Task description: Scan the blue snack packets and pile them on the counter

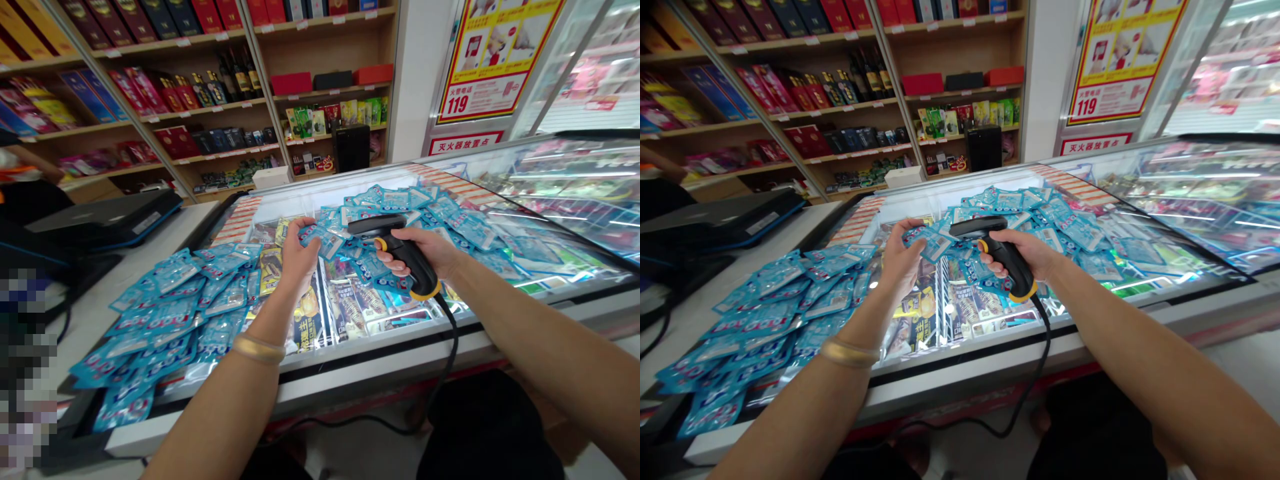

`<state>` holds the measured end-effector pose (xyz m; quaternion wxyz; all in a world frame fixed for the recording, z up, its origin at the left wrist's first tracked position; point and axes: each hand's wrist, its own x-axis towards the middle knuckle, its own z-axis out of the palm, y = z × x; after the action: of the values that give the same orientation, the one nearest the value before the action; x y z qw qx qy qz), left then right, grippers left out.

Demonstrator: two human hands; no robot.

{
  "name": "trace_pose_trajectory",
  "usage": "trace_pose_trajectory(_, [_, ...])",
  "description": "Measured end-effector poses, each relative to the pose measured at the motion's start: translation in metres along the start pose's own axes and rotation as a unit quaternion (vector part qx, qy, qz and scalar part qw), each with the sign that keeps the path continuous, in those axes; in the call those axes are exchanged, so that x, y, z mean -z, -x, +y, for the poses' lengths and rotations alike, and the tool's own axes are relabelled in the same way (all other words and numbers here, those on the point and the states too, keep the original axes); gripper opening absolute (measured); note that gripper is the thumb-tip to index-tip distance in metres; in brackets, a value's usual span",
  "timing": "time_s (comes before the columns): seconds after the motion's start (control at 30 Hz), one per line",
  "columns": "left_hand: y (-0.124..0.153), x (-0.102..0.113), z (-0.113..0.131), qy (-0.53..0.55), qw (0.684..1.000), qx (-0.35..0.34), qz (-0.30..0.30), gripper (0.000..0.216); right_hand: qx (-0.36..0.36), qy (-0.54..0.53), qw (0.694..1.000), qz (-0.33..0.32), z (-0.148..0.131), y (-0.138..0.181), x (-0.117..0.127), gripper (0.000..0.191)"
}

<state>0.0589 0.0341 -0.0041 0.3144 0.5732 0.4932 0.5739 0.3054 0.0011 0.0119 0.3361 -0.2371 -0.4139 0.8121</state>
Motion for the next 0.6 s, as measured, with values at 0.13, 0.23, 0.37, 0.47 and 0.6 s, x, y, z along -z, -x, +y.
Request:
trace_pose_trajectory(0.13, [0.0006,-0.0004,0.0019,0.015,1.000,-0.004,0.001,0.043,0.003,0.003,1.000,0.004,0.0005,-0.0004,0.0012,0.019])
trace_pose_trajectory(0.23, [0.0003,-0.0004,0.0024,0.033,0.999,-0.012,0.003,0.041,0.002,0.009,1.000,0.008,0.0009,0.0000,0.0016,0.022])
trace_pose_trajectory(0.37, [0.0016,-0.0008,0.0043,0.029,1.000,0.000,0.005,0.041,0.010,0.011,1.000,0.015,0.0009,0.0012,0.0011,0.022])
trace_pose_trajectory(0.47, [0.0037,-0.0021,0.0058,0.028,1.000,0.002,0.007,0.041,0.020,0.009,1.000,0.021,0.0005,0.0015,0.0005,0.022])
trace_pose_trajectory(0.6, [0.0011,0.0020,0.0081,-0.014,0.999,-0.008,0.039,0.040,0.039,0.000,0.999,0.035,0.0007,-0.0011,-0.0041,0.021])
